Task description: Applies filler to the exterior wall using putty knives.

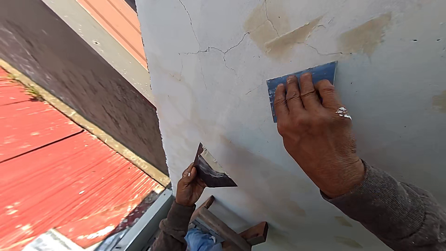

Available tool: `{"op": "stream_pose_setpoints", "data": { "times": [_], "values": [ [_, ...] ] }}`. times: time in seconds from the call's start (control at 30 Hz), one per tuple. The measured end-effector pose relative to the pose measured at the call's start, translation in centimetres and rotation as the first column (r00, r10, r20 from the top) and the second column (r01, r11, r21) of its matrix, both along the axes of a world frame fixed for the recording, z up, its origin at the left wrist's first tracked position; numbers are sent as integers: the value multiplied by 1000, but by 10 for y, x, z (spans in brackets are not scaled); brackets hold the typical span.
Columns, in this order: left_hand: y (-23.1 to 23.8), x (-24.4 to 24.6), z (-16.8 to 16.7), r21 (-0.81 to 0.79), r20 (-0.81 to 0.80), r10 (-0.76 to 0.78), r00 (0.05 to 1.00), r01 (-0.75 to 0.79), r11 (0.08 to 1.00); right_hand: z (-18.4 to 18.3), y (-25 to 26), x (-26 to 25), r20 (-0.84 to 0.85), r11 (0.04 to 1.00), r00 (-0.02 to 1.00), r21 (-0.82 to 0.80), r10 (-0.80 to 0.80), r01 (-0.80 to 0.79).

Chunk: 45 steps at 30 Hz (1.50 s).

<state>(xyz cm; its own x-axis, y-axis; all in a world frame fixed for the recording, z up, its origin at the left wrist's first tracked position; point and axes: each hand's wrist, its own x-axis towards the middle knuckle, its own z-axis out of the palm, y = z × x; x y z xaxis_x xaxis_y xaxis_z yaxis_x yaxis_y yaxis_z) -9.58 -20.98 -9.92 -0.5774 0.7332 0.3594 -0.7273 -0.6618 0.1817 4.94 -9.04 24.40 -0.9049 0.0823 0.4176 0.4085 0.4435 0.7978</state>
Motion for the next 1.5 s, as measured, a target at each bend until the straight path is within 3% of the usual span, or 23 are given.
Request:
{"op": "stream_pose_setpoints", "data": {
  "times": [0.17,0.27,0.33,0.47,0.63,0.7,0.87,1.07,1.17,1.3,1.5],
  "values": [
    [-20,-7,-14,-152,103,105,989,-88,984,49,-5,-11,-88,990,988,-39,130,-134],
    [-20,-6,-14,-118,101,101,990,-89,989,79,12,-38,-238,983,954,26,182,-181],
    [-18,-4,-15,-90,99,81,992,-72,993,73,14,-53,-254,990,957,14,139,-140],
    [-12,-1,-12,-84,82,51,995,-44,995,18,15,-58,-241,993,963,22,119,-117],
    [-27,-4,-13,-93,49,78,996,-74,993,-9,2,-28,-171,973,981,-193,94,-127],
    [-35,-5,-16,-121,57,100,993,-93,988,-6,-8,-12,-187,954,973,-241,135,-179],
    [-34,-7,-16,-176,71,108,992,-94,980,54,1,12,-265,982,949,-37,169,-185],
    [-11,0,-3,-139,34,54,998,-49,989,94,38,-13,-346,982,919,59,188,-178],
    [0,3,-3,-144,30,27,999,-23,989,88,40,-18,-339,990,931,7,135,-141],
    [5,6,-8,-134,19,-8,1000,11,991,76,34,-26,-396,995,913,51,99,-86],
    [-1,7,-11,-126,46,-5,999,11,992,30,32,-10,-337,996,938,-17,79,-90]
  ]
}}
